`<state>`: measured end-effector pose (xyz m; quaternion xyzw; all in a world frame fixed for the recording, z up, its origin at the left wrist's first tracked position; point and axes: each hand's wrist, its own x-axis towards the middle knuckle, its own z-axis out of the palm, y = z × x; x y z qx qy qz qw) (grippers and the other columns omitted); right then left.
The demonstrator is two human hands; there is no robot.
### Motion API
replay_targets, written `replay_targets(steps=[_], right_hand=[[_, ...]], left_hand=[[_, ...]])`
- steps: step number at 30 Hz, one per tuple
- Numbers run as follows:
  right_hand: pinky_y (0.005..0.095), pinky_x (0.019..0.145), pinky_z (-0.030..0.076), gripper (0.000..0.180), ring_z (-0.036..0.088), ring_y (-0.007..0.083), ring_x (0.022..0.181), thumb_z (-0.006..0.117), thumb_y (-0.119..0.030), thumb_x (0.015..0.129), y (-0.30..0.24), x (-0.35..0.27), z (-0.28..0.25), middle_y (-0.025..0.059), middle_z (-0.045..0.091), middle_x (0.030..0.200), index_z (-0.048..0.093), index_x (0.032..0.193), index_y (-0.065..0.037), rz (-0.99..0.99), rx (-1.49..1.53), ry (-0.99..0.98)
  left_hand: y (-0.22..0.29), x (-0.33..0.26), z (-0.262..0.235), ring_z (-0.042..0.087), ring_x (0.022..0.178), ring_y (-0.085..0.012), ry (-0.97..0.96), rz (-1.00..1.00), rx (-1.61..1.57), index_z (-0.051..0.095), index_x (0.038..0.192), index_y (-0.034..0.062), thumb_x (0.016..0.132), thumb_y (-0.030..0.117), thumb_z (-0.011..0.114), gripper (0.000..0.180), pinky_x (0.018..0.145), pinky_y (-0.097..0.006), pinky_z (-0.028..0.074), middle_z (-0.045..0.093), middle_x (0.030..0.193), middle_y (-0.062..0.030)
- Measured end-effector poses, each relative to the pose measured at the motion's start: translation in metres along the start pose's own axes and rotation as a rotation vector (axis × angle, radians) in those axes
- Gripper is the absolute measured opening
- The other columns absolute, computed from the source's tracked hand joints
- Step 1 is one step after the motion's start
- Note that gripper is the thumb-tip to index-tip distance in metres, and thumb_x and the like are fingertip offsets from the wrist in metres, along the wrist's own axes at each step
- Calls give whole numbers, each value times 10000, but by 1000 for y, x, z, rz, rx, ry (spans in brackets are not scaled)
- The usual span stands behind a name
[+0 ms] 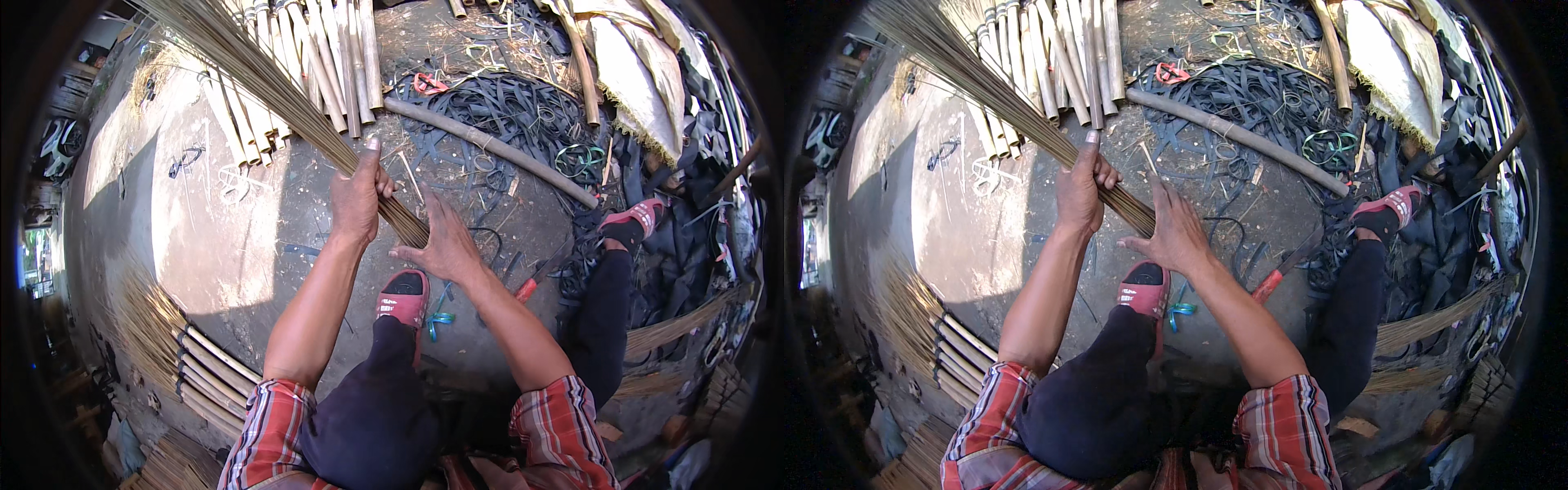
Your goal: The person gathers bundles of thin sticks, aligns them, and wraps them with black strips to form a broom head. They then attach the bundle to a wooden handle and continue wrapping to secure it.
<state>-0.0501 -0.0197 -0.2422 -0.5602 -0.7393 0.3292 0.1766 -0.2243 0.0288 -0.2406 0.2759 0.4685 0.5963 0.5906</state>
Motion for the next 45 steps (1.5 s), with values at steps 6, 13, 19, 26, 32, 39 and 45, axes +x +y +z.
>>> replay_targets(steps=[6,13,19,26,32,39,45], right_hand=[[483,903,559,383,729,416,1061,789,-216,873,14,-34,-10,252,740,1088,668,1160,6,226,467,-310],[467,863,572,414,736,368,915,799,-238,883,7,-68,-24,213,733,925,647,1138,51,164,453,-206],[429,718,588,468,726,305,738,790,-252,846,14,-76,-34,205,732,835,637,1172,46,114,526,-272],[417,862,588,561,749,297,989,806,-329,884,5,-82,-78,242,742,1026,635,1248,62,155,449,-500],[484,1153,434,971,567,339,1355,440,-772,1013,17,-97,-82,225,541,1502,382,1592,5,261,1574,493],[551,1218,354,1088,478,397,1451,279,-852,991,2,-85,-62,247,416,1610,287,1620,35,227,1934,440],[557,1213,369,1036,461,413,1463,410,-787,1010,-5,-85,-70,252,393,1629,281,1621,40,261,1990,318]], left_hand=[[0,-54,39,638,698,-199,-163,-255,-199,610,1049,50,1006,332,754,319,794,-410,599,592,740,-52],[-17,-78,58,548,569,-131,-51,-295,-165,616,1094,36,1004,399,759,400,613,-348,539,512,651,7],[-7,-96,70,574,592,-141,-53,-285,-230,607,1136,62,1023,306,742,301,595,-326,538,555,684,-2],[10,-112,93,415,471,-99,53,-321,-422,509,816,193,1059,426,657,368,516,-288,406,379,552,57],[45,-87,100,348,448,-75,95,-58,-436,389,712,224,1058,444,646,484,505,-278,356,327,536,79],[35,-110,132,376,504,-81,54,-60,-384,391,709,226,1071,427,618,473,584,-291,388,337,566,76],[30,-100,113,430,520,-114,52,-53,-299,404,738,206,1058,464,645,476,600,-332,460,372,601,49]])
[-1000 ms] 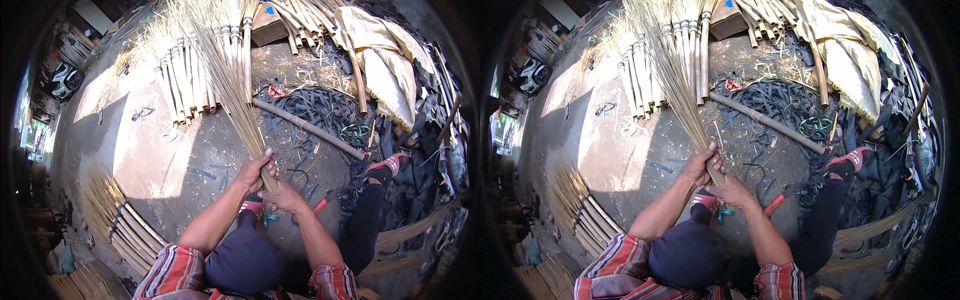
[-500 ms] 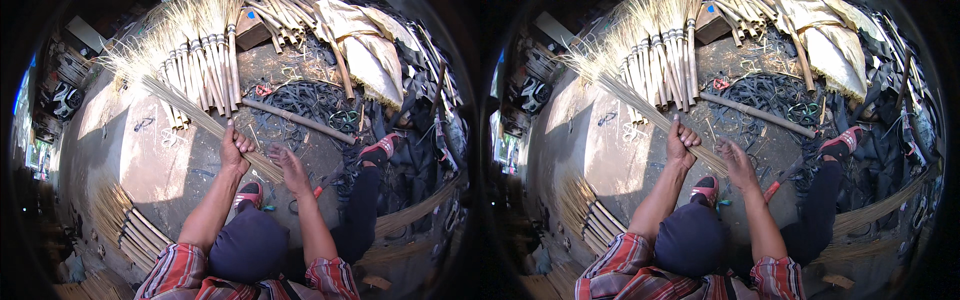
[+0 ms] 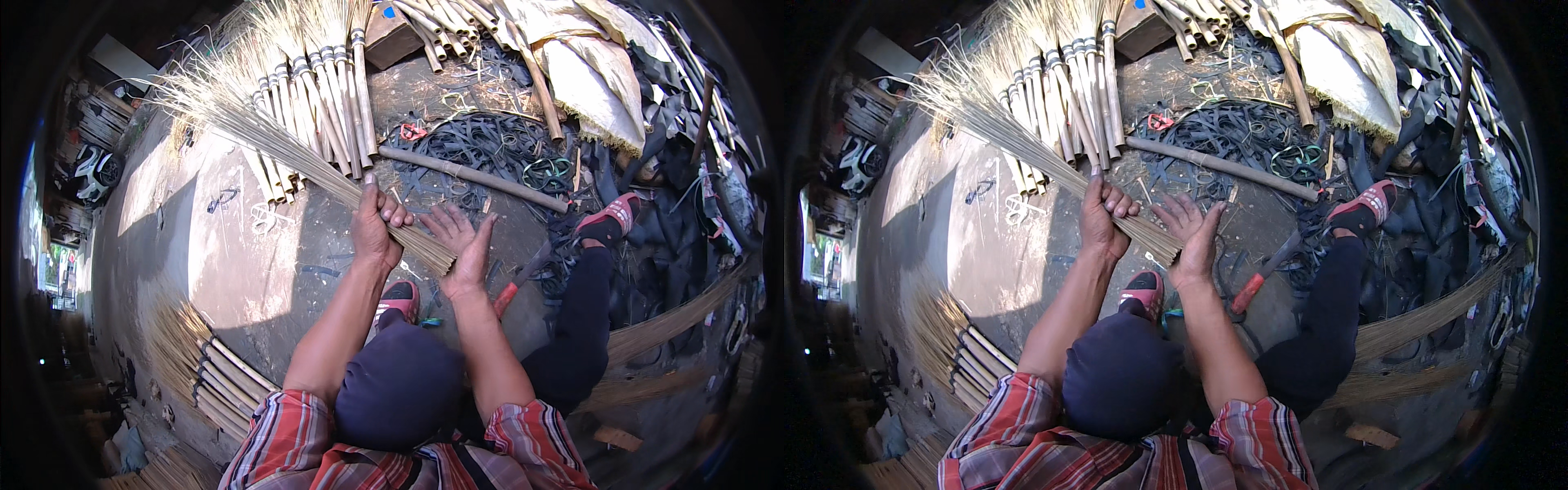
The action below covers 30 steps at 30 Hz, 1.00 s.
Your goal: The person gathers bundles of thin sticks, aligns them, and wraps them with black strips to form a broom head. They then attach the bundle to a wooden handle and continue wrapping to secure it.
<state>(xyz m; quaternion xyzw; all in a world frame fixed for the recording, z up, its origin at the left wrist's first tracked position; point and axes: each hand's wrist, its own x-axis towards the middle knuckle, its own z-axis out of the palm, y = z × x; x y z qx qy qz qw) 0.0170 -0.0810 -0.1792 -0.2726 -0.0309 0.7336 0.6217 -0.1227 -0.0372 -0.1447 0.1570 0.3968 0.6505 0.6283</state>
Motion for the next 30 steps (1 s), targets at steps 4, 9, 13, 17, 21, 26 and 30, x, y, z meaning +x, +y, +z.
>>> replay_targets(steps=[4,9,13,17,21,26,30], right_hand=[[519,1209,388,1006,459,402,1468,800,-479,896,-24,-5,-2,299,457,1562,314,1588,66,-496,-1689,-249],[518,999,534,604,650,469,1192,755,-262,871,10,-3,-8,312,666,1259,576,1381,5,-105,-1801,-294],[492,913,569,361,732,414,1060,702,-185,890,40,-13,-41,256,753,1055,712,1222,-44,-13,-1661,-179],[443,907,576,312,754,364,1057,689,-171,901,34,-18,-85,231,767,1062,742,1185,-51,10,-1664,-60],[432,900,576,310,759,354,1028,695,-179,900,26,-24,-113,222,770,1046,744,1178,-52,1,-1672,-15],[427,897,572,308,758,340,1024,700,-190,906,38,-28,-125,219,768,1040,740,1178,-51,51,-1653,26],[433,906,570,339,755,337,1046,712,-223,918,46,-28,-130,228,764,1078,737,1209,-53,85,-1659,20]], left_hand=[[-4,-5,-14,596,736,-185,14,51,266,487,775,164,1053,473,658,449,836,-375,521,590,730,-26],[-27,-29,-50,593,1283,-216,-267,-171,659,679,1061,15,1032,561,645,549,1131,-404,411,698,1330,-177],[-20,-30,-153,517,1417,-311,-257,1,1083,543,1513,27,979,605,687,800,1199,-434,365,593,1484,-199],[23,-77,-323,545,1376,-412,513,25,1559,552,1467,-17,982,577,679,777,1179,-546,381,585,1469,-256],[55,-195,-469,356,1526,-411,1383,-752,1747,285,1589,-45,829,586,820,1124,1186,-648,363,285,1682,-208],[40,-306,-538,512,1358,-377,1376,-940,1318,464,1453,-47,883,474,762,828,1104,-556,447,505,1491,-189],[31,-327,-554,551,1284,-367,1324,-842,963,543,1386,-2,895,480,730,714,1051,-544,467,566,1409,-163]])
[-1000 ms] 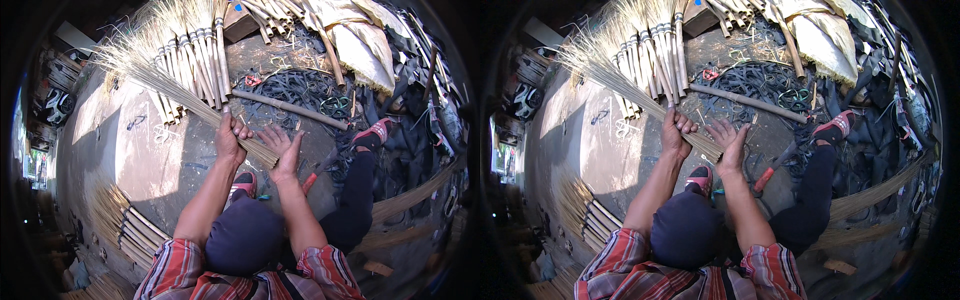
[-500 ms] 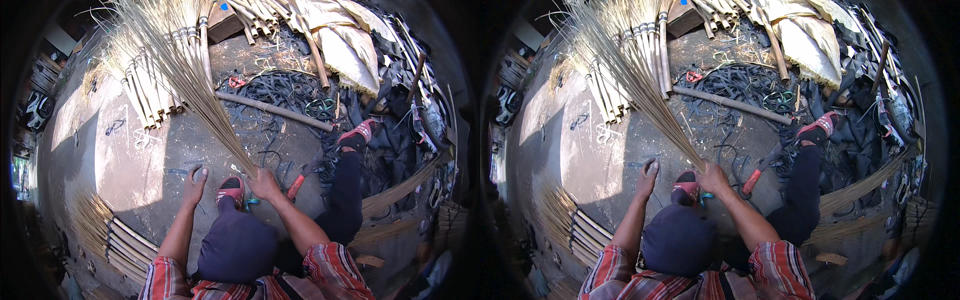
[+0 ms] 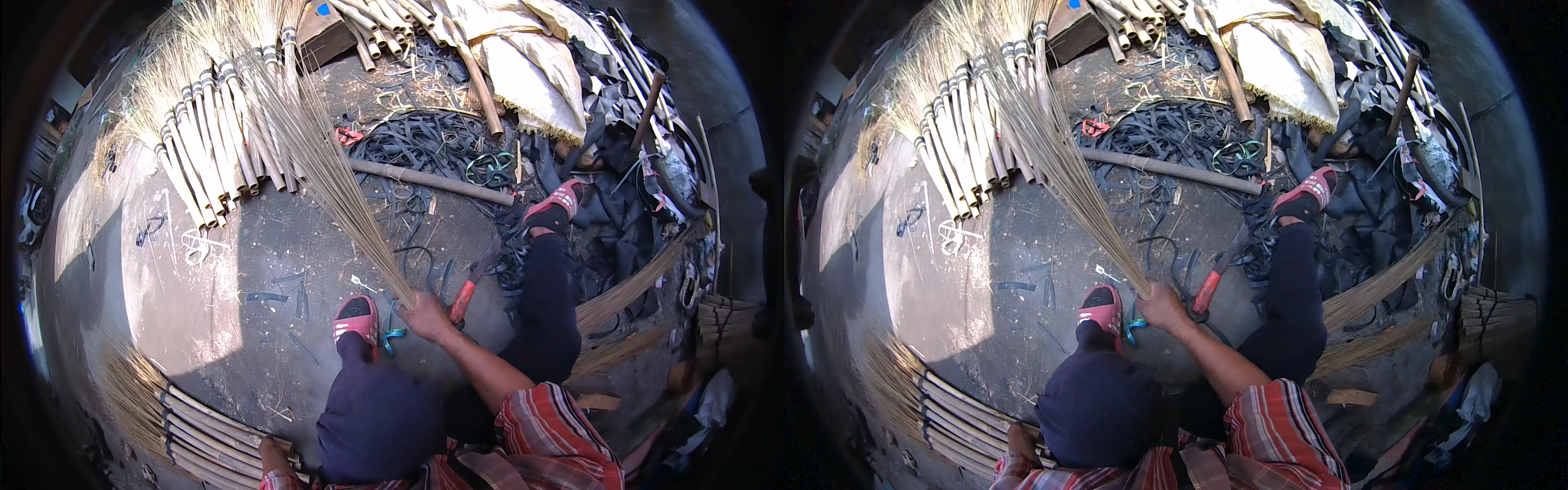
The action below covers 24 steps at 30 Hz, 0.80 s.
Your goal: The person gathers bundles of thin sticks, aligns them, and wraps them with black strips to form a broom head. They then attach the bundle to a wooden handle and continue wrapping to secure it.
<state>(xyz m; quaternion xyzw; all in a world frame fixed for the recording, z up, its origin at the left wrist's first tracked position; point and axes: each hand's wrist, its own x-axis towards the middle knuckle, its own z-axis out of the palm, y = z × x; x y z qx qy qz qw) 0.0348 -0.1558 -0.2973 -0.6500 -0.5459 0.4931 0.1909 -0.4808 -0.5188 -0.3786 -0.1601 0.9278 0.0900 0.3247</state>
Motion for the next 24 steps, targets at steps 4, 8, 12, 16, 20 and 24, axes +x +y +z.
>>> replay_targets(steps=[4,8,12,16,20,24], right_hand=[[447,898,568,366,750,362,1038,708,-234,906,3,0,-1,246,758,1058,736,1219,-48,-2,7,0],[432,898,565,370,751,343,1023,710,-234,907,0,-2,-7,239,760,1049,736,1221,-41,-15,21,21],[404,901,563,361,754,297,993,720,-230,925,-14,-5,-16,208,767,1038,736,1226,-31,17,14,-13],[417,873,566,392,751,308,957,717,-260,948,-43,-12,-20,208,761,1009,715,1269,-36,-190,181,-48],[446,885,569,458,752,360,988,716,-298,965,-80,-25,-31,237,757,1053,673,1343,-43,-159,136,-15],[487,913,568,517,736,428,1043,716,-324,966,-108,-39,-55,271,748,1097,637,1386,-33,-130,-1,154]], left_hand=[[21,15,1,590,1211,-358,-144,48,-359,622,1319,42,907,486,697,611,997,-532,488,627,1327,-138],[73,6,7,636,935,-288,-254,226,-833,634,1258,18,951,343,626,447,830,-474,538,668,1130,-137],[164,-50,20,610,839,-204,-280,416,-1117,615,1159,41,973,274,629,299,739,-388,527,622,984,-71],[252,-164,58,607,857,-155,-382,686,-1243,587,1118,92,986,304,697,274,697,-338,524,594,947,-27],[290,-295,110,659,966,-166,-720,928,-916,537,1299,76,1005,392,744,479,655,-327,583,647,1121,-67],[302,-372,164,684,1019,-176,-946,1049,-564,532,1348,62,991,369,773,529,715,-339,633,655,1164,-67]])
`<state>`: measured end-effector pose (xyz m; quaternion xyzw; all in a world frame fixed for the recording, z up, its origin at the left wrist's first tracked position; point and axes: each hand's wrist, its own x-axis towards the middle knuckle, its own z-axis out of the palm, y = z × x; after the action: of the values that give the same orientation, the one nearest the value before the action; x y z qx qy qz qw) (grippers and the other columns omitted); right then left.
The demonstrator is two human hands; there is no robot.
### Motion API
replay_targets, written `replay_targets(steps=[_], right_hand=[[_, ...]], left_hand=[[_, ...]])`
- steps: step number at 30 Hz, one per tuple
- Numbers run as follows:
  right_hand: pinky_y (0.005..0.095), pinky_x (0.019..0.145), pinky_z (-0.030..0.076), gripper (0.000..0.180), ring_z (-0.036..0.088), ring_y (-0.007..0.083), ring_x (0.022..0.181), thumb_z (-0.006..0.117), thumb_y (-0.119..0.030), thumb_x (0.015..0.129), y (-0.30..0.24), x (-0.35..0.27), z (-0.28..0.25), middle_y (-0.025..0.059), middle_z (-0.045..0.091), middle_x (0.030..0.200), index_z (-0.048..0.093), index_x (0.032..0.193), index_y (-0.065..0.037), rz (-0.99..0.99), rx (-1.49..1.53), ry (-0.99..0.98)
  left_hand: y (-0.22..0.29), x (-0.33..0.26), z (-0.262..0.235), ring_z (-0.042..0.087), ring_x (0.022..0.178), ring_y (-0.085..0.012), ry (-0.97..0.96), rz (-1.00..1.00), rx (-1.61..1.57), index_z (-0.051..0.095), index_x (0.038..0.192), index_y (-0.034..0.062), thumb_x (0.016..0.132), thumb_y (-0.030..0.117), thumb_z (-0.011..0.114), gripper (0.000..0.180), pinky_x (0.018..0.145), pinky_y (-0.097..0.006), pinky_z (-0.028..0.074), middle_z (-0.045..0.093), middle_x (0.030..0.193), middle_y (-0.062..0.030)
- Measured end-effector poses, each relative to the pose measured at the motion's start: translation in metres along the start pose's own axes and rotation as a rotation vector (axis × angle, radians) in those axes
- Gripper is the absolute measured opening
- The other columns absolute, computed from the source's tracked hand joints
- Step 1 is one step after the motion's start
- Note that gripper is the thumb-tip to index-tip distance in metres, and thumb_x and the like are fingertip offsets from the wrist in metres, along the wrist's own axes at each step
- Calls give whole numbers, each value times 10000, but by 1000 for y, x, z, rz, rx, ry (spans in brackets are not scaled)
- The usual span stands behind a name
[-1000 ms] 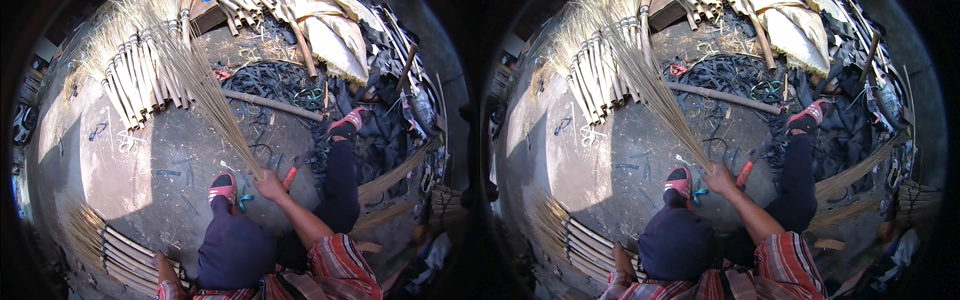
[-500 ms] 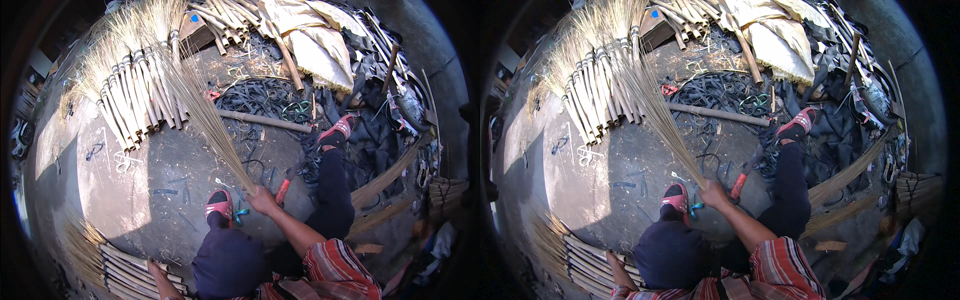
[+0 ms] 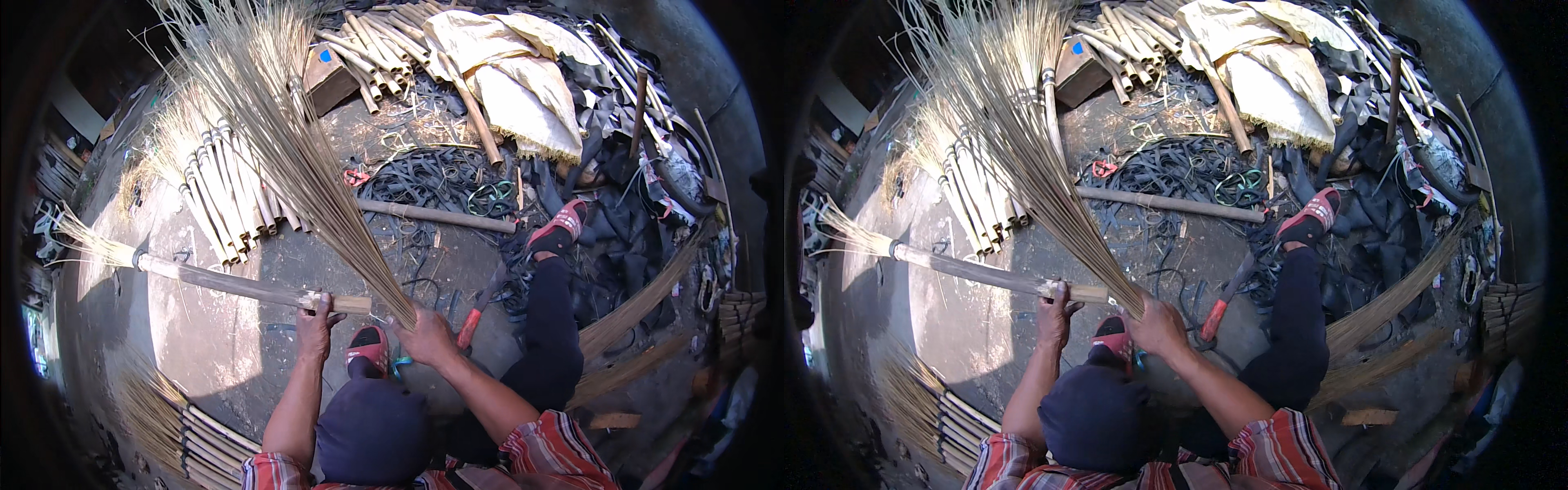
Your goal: The person gathers bundles of thin sticks, aligns them, and wraps them with black strips to form a broom head. They then attach the bundle to a wooden handle and continue wrapping to secure it.
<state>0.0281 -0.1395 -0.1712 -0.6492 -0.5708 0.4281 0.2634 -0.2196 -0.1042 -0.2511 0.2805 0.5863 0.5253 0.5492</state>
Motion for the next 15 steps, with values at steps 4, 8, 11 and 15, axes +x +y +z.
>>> replay_targets(steps=[4,8,11,15], right_hand=[[545,923,559,580,703,478,1055,706,-380,954,-16,16,-26,279,741,1098,590,1453,-109,-95,-3,-35],[524,907,569,575,719,465,1019,749,-398,928,-28,53,-37,273,750,1079,641,1388,-71,-127,-102,-120],[500,890,576,521,736,445,992,788,-393,904,-21,66,-44,265,758,1039,705,1280,-42,-75,-38,-161],[475,869,579,467,753,416,969,816,-382,887,19,67,-46,255,765,986,750,1182,-25,80,-16,-207]], left_hand=[[-34,10,52,697,1056,-197,-500,-19,233,577,1344,27,976,292,791,502,898,-370,612,680,1208,-77],[-74,-2,96,698,1083,-274,-790,529,506,647,1292,-2,922,323,826,524,1004,-426,543,737,1186,-148],[-86,-3,114,691,1123,-303,-979,455,628,611,1336,-14,921,362,808,594,1012,-433,538,723,1224,-174],[-57,37,99,637,1246,-310,-1105,111,870,516,1451,-6,951,352,765,664,1060,-430,514,653,1353,-188]])
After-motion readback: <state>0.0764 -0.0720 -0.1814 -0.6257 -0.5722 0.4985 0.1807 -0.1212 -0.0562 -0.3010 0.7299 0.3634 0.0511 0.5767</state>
